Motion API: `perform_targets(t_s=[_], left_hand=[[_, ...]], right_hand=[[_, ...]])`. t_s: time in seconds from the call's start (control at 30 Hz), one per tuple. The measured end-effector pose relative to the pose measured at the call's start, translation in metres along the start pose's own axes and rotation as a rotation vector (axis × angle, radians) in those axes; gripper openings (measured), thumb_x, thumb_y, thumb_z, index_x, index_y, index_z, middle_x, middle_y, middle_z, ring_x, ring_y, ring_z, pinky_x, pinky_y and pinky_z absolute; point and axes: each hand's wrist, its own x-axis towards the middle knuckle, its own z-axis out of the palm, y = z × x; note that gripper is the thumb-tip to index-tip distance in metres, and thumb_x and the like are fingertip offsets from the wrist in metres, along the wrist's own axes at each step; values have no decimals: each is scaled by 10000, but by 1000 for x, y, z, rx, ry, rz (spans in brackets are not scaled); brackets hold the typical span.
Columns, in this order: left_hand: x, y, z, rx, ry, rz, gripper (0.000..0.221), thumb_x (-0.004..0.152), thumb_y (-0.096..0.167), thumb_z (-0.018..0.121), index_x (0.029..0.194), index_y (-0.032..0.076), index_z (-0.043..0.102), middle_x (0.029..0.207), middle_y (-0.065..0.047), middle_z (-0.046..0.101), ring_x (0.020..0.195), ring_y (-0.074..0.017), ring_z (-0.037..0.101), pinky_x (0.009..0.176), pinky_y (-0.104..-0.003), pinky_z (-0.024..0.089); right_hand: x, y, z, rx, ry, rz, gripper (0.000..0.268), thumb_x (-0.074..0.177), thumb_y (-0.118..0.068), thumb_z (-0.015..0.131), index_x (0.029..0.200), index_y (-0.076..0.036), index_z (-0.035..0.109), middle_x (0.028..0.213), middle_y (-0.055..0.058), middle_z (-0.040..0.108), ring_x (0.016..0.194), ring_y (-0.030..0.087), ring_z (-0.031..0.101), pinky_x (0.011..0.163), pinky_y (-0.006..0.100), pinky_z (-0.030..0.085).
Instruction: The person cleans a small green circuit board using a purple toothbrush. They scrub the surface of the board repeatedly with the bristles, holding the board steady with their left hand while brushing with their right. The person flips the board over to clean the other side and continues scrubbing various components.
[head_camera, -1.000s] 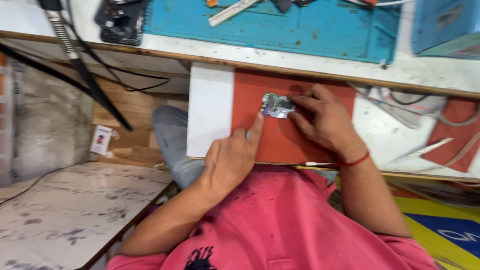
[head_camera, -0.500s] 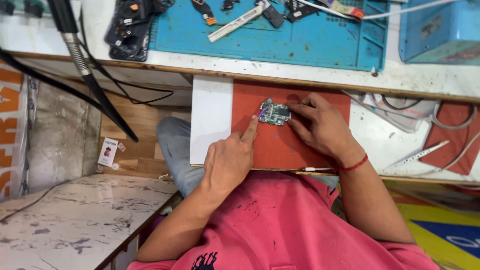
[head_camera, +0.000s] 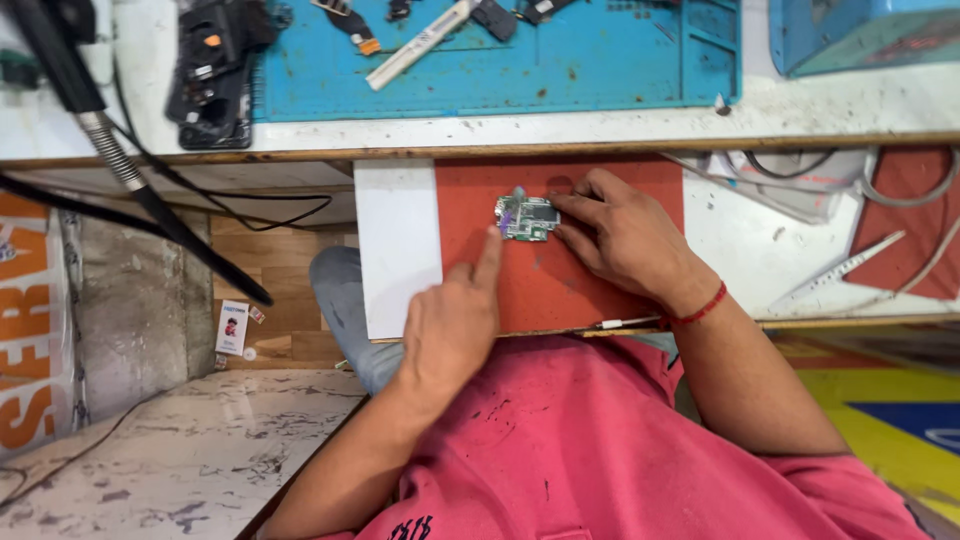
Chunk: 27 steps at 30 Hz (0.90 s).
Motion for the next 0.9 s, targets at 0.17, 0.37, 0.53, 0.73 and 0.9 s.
perform_targets(t_s=[0.17,0.37,0.53,0.73,0.9], left_hand=[[1,14,-10,51,-55,-17,660,863,57,561,1515,60,460,776,-160,673,529,-361,676,483,-512,545],[3,9,-3,117,-155,43,674,849,80,565,1514,86,449,783,-164,688,544,-365,690,482,-508,557],[9,5,-3,77,-82,-7,680,861,102,568,1529,87,445,832,-183,698,538,-375,691,493,-508,560],[9,7,-8,51,-120,-31,636,904,133,548,1531,100,447,826,-171,700,556,-361,701,496,-487,564],[9,1,1,-45,-90,-48,563,918,150,568,1470,81,487,795,-166,700,559,-358,697,496,-479,560]], right_hand=[[0,1,3,9,23,-49,321,869,-166,753,1163,-39,734,1008,138,640,878,343,660,744,441,550],[-4,5,7,58,28,-4,310,873,-176,745,1151,-40,737,995,143,649,873,334,664,759,427,557],[0,2,1,50,42,-13,326,874,-175,744,1166,-31,733,1010,141,650,877,336,662,763,430,552],[-3,1,3,63,26,-19,356,862,-150,728,1192,-18,722,1021,145,640,872,333,660,759,422,556],[1,5,3,63,28,1,347,852,-152,735,1176,-29,733,1001,145,637,857,328,658,740,424,549]])
